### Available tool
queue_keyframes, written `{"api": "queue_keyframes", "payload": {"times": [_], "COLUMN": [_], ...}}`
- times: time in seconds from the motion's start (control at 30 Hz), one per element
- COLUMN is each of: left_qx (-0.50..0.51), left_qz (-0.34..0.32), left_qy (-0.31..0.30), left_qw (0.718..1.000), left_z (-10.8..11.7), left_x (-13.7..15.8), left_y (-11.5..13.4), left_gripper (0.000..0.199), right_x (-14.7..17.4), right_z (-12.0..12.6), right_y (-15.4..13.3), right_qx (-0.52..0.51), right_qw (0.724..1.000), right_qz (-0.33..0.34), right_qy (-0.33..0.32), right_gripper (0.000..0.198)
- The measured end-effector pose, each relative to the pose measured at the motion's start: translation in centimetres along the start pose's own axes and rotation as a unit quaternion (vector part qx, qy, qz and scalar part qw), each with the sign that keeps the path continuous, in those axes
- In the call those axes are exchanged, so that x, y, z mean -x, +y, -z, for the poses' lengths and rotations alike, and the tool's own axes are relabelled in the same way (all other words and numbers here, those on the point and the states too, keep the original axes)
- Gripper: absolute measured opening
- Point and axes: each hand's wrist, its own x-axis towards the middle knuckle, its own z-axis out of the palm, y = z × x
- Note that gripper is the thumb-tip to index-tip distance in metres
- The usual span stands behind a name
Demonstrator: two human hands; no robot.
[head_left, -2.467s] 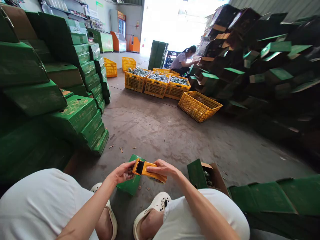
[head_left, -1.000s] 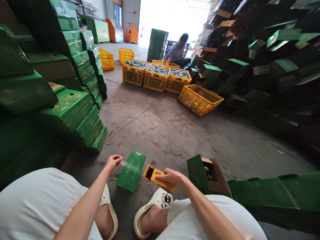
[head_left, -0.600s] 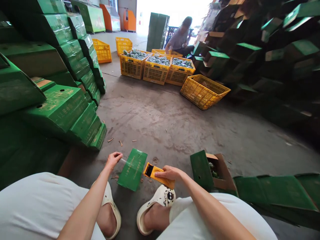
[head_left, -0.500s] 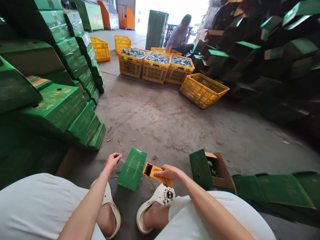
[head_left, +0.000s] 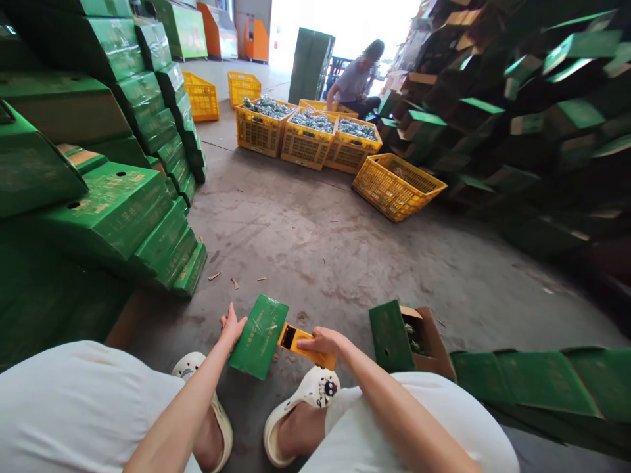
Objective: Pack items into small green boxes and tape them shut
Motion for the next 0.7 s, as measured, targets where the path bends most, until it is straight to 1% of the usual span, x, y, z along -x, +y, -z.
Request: {"api": "queue_keyframes", "payload": {"times": [0.03,0.1,0.13,0.2,0.23,0.27,0.33,0.37,0.4,0.47,0.53,0.6,0.7], "left_qx": [-0.029,-0.085,-0.114,-0.172,-0.213,-0.256,-0.326,-0.351,-0.367,-0.380,-0.374,-0.350,-0.300], "left_qz": [-0.011,-0.057,-0.089,-0.140,-0.152,-0.147,-0.143,-0.140,-0.139,-0.131,-0.115,-0.097,-0.074], "left_qy": [0.023,0.067,0.076,0.069,0.055,0.039,0.009,0.004,0.006,0.025,0.038,0.028,-0.011], "left_qw": [0.999,0.992,0.987,0.973,0.964,0.954,0.934,0.926,0.920,0.915,0.920,0.931,0.951], "left_z": [0.0,-0.1,-0.4,-1.4,-2.1,-2.7,-3.9,-4.3,-4.5,-4.5,-3.7,-2.3,0.4], "left_x": [0.4,1.8,2.8,5.3,6.6,7.8,9.8,10.5,10.9,11.1,10.4,9.4,7.5], "left_y": [0.3,0.9,1.3,2.1,2.4,2.6,2.9,2.9,2.9,3.0,3.1,3.2,3.0], "left_gripper": [0.072,0.060,0.056,0.056,0.060,0.071,0.102,0.114,0.121,0.124,0.122,0.120,0.117], "right_x": [0.0,-0.1,-0.1,-0.5,-0.7,-1.0,-1.6,-1.9,-2.0,-2.0,-1.6,-0.9,0.4], "right_z": [0.0,0.1,0.1,0.2,0.2,0.2,0.3,0.3,0.4,0.5,0.5,0.6,0.9], "right_y": [-0.1,-0.3,-0.4,-0.6,-0.6,-0.5,-0.4,-0.4,-0.4,-0.6,-1.2,-2.1,-3.5], "right_qx": [0.014,0.043,0.046,0.044,0.039,0.030,0.007,-0.002,-0.007,0.001,0.012,0.002,-0.043], "right_qw": [1.000,0.999,0.999,0.999,0.999,0.999,0.999,0.998,0.998,0.999,0.999,1.000,0.997], "right_qz": [-0.005,-0.015,-0.013,-0.010,-0.012,-0.016,-0.023,-0.025,-0.025,-0.022,-0.014,0.006,0.054], "right_qy": [-0.009,-0.022,-0.024,-0.027,-0.029,-0.035,-0.048,-0.051,-0.053,-0.045,-0.032,-0.029,-0.031], "right_gripper": [0.044,0.048,0.049,0.047,0.046,0.046,0.045,0.046,0.046,0.047,0.048,0.050,0.053]}}
